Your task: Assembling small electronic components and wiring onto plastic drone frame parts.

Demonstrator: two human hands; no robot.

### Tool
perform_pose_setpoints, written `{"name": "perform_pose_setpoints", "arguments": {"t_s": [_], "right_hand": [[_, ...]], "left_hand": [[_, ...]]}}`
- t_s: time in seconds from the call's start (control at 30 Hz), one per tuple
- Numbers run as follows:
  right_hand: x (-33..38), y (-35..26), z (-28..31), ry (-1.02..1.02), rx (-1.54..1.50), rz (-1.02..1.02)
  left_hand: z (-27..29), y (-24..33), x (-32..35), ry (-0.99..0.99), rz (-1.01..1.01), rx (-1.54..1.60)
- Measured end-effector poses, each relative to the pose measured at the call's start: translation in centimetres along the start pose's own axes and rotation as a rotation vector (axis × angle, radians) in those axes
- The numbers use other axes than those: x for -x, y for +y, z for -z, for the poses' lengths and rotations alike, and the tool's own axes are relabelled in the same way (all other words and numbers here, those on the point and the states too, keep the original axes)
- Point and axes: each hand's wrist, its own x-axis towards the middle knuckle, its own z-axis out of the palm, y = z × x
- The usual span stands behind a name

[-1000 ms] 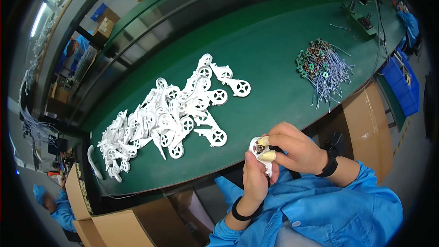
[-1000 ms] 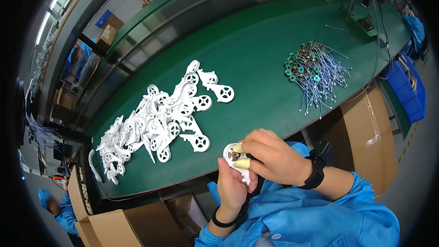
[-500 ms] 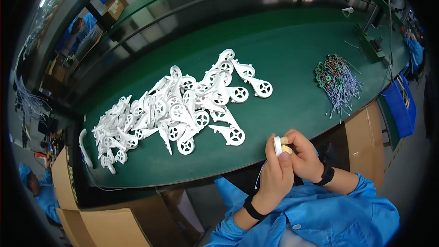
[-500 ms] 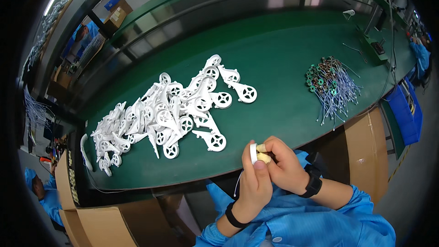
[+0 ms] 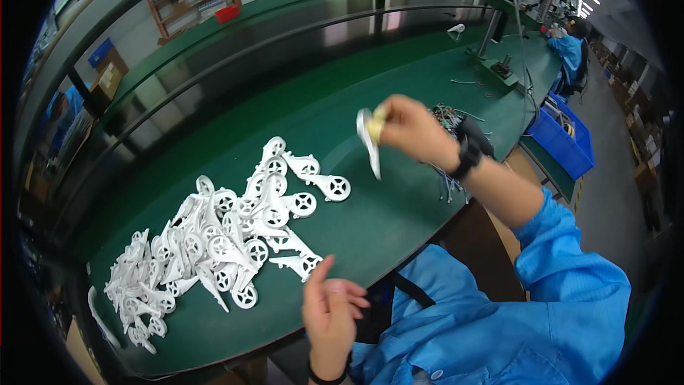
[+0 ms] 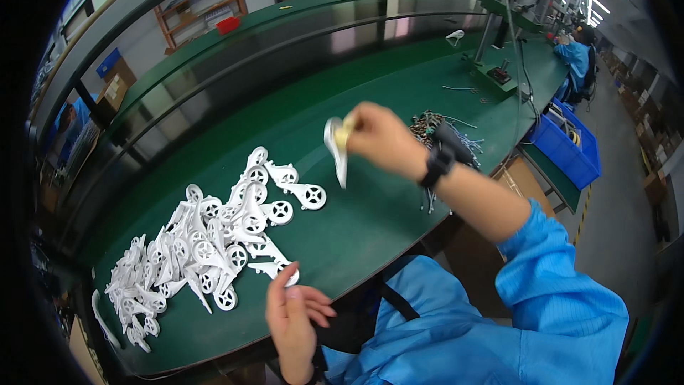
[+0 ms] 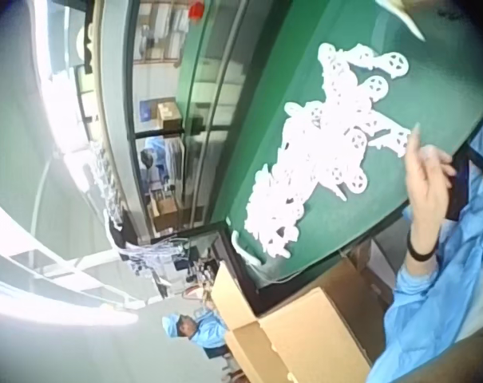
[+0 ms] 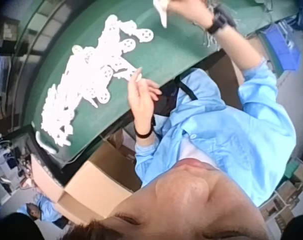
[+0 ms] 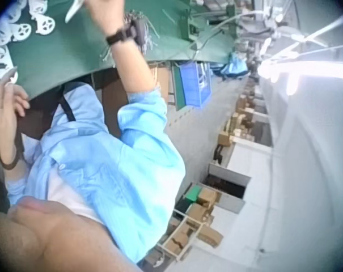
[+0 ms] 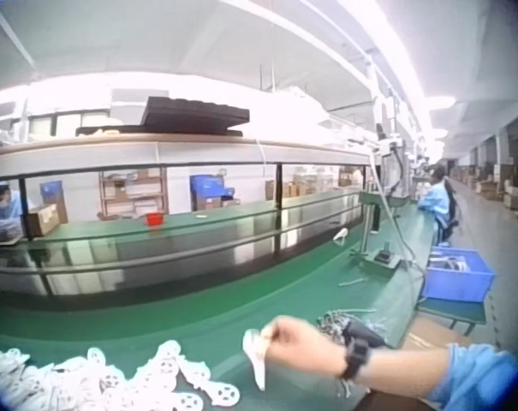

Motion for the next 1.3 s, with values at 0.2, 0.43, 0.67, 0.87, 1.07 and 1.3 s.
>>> {"name": "perform_pose_setpoints", "arguments": {"t_s": [0.2,0.43,0.67,0.87,1.07,1.3], "right_hand": [[-4.3,2.3,10.5,0.287,0.247,0.044],[-0.3,8.8,21.5,0.155,0.56,-0.063],[0.1,9.1,21.4,-0.028,0.836,-0.175],[0.2,10.3,22.2,0.162,0.956,0.178],[1.3,9.2,21.7,0.185,0.935,-0.409],[2.3,10.1,23.3,0.299,0.675,-0.286]], "left_hand": [[3.2,-1.0,-1.7,0.248,-0.401,-0.871],[3.6,-1.7,-1.5,0.094,-0.413,-1.149],[3.2,-1.0,-1.5,-0.032,-0.324,-1.19],[1.2,-0.5,-1.4,0.053,-0.295,-1.293],[0.5,-1.9,-1.6,0.086,-0.296,-1.256],[-0.1,-1.9,-0.8,0.136,-0.191,-0.728]]}}
